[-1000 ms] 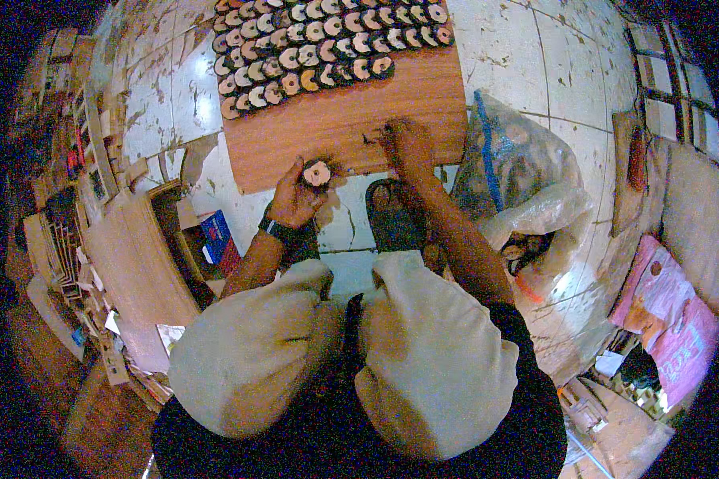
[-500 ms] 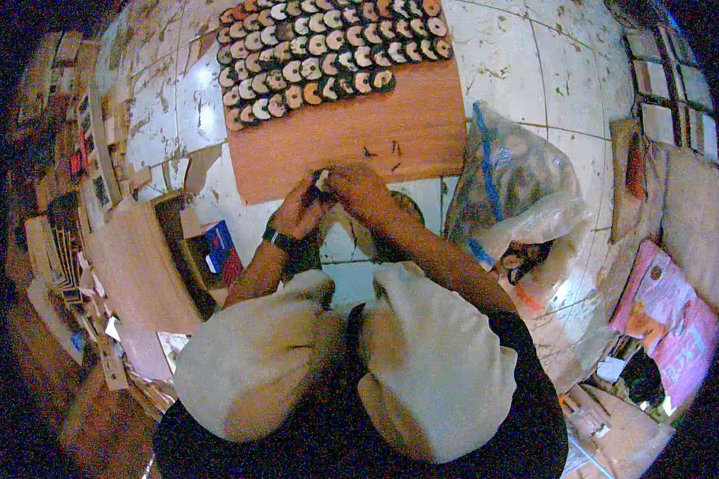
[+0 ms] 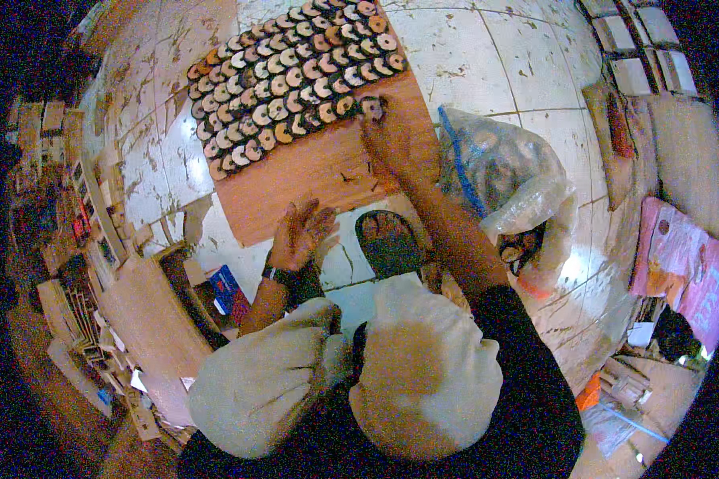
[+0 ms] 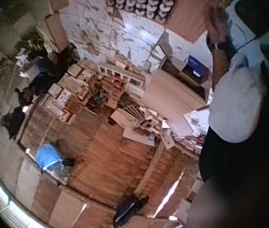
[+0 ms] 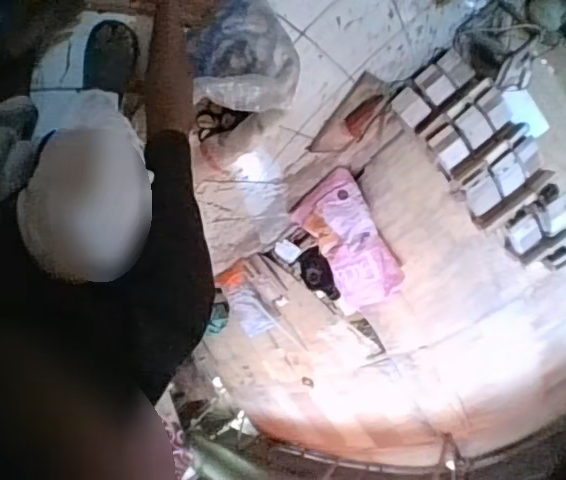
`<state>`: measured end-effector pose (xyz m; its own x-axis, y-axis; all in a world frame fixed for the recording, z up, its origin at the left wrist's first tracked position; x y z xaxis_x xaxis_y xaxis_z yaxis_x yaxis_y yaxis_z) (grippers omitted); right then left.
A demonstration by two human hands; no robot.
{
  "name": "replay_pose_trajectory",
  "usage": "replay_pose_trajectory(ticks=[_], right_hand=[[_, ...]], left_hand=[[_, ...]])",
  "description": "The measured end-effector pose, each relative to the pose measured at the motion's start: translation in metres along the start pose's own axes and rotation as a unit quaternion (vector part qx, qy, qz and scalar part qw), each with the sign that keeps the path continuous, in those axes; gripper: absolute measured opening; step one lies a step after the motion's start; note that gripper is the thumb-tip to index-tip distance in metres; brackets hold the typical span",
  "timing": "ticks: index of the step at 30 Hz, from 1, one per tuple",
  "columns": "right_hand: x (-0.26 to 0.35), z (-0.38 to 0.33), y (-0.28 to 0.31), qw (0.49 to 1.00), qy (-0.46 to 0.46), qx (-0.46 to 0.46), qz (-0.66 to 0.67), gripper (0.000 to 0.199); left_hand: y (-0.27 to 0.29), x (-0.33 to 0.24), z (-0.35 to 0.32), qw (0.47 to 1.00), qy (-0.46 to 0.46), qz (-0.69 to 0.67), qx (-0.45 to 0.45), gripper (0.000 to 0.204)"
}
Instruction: The person sits on the floor and repeatedly peels bark from small cylindrical wood pieces using a small knife. They place the peeled pieces on a wooden board and discard the bark into a plastic bag.
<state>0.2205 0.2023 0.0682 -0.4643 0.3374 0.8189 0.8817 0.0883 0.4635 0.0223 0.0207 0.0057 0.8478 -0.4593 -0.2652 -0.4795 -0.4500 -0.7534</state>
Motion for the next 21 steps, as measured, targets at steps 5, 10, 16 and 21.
replay_pose_trajectory(ticks=[5, 10, 16, 21], right_hand=[[-0.002, 0.029, -0.007, 0.985, 0.171, -0.031, 0.007, 0.046], [-0.039, 0.036, -0.03, 0.991, 0.068, -0.011, 0.112, 0.042], [-0.049, -0.041, 0.023, 0.988, 0.042, -0.099, -0.113, 0.03], [-0.058, -0.158, 0.099, 0.971, 0.125, -0.188, -0.079, 0.023]], left_hand=[[0.011, 0.006, 0.002, 0.999, 0.004, 0.045, -0.009, 0.048], [0.017, 0.008, -0.002, 1.0, 0.023, 0.016, -0.002, 0.047], [0.023, 0.005, 0.0, 0.999, -0.014, 0.043, -0.01, 0.049], [0.02, 0.004, -0.005, 0.994, -0.014, 0.105, -0.006, 0.051]])
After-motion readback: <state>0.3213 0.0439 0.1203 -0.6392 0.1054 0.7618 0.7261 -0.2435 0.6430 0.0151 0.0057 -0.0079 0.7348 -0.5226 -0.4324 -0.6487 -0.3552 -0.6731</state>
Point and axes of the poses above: each hand's wrist, its own z-axis towards the middle knuckle, its own y-axis out of the back of the hand, x = y × z, the point moved 2 cm from there along z, towards the middle knuckle, and after that the axes turned 9 degrees about -y, right-handed, at the moved point
